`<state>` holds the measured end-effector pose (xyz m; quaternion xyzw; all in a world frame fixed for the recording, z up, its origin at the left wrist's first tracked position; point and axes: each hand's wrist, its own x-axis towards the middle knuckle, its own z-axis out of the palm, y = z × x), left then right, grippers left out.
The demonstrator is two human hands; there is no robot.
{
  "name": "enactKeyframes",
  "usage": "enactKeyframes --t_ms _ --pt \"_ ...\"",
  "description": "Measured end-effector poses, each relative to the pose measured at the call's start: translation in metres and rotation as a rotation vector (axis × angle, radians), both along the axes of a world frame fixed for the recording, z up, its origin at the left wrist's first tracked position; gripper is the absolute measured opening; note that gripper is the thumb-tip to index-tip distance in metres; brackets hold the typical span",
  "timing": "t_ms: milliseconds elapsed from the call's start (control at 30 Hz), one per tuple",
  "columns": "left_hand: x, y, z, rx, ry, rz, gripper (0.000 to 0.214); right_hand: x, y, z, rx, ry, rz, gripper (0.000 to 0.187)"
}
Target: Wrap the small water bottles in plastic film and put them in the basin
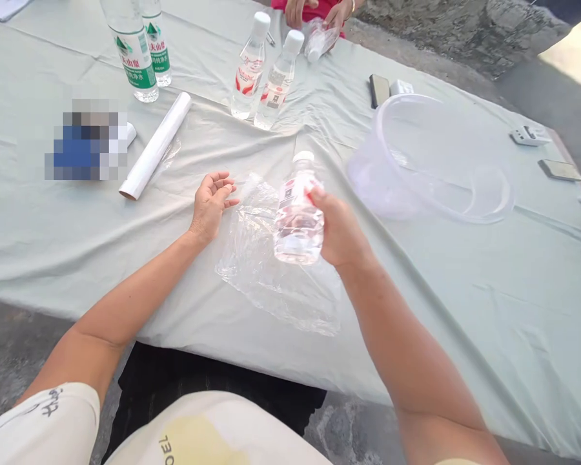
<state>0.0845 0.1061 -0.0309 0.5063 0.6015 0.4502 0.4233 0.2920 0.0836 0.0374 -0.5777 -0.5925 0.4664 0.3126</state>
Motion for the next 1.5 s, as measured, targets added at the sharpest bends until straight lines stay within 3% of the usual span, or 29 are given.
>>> enactKeyframes --t_ms 100,233,333,433,533,767,867,1200,1400,1500 --pt "-0.008 -0.009 0.016 -0.03 0.18 -0.01 0.027 -0.023 -0.027 -0.027 -0.161 0.126 -0.046 0.054" --pt "-0.02 -0.043 0.04 -0.126 0.623 -0.264 0.013 -0.035 -0.03 -0.05 -0.198 0.094 -0.11 0.059" --pt "-0.017 -0.069 0.037 -0.197 0.89 -0.353 0.02 -0.035 -0.026 -0.058 -0.191 0.143 -0.114 0.056" --pt "-0.007 -0.082 0.022 -0.196 0.956 -0.355 0.014 -0.036 -0.024 -0.064 -0.168 0.116 -0.114 0.052" --pt "-0.001 -0.086 0.013 -0.158 0.866 -0.287 0.013 -0.039 -0.025 -0.067 -0.158 0.043 -0.127 0.048" --pt "-0.011 -0.095 0.016 -0.259 0.266 -0.129 0.012 -0.046 -0.028 -0.063 -0.16 -0.005 -0.168 0.048" --pt "-0.012 -0.099 0.014 -0.279 0.132 -0.099 0.007 -0.047 -0.029 -0.061 -0.152 0.001 -0.172 0.051" --pt "-0.016 -0.1 0.012 -0.269 0.216 -0.064 0.01 -0.048 -0.029 -0.06 -0.065 -0.124 -0.187 0.054" --pt "-0.017 -0.097 0.007 -0.265 0.173 -0.056 0.008 -0.061 -0.035 -0.052 0.021 -0.249 -0.2 0.074" --pt "-0.016 -0.097 0.006 -0.252 0.146 -0.029 0.009 -0.067 -0.038 -0.045 0.083 -0.39 -0.205 0.066"
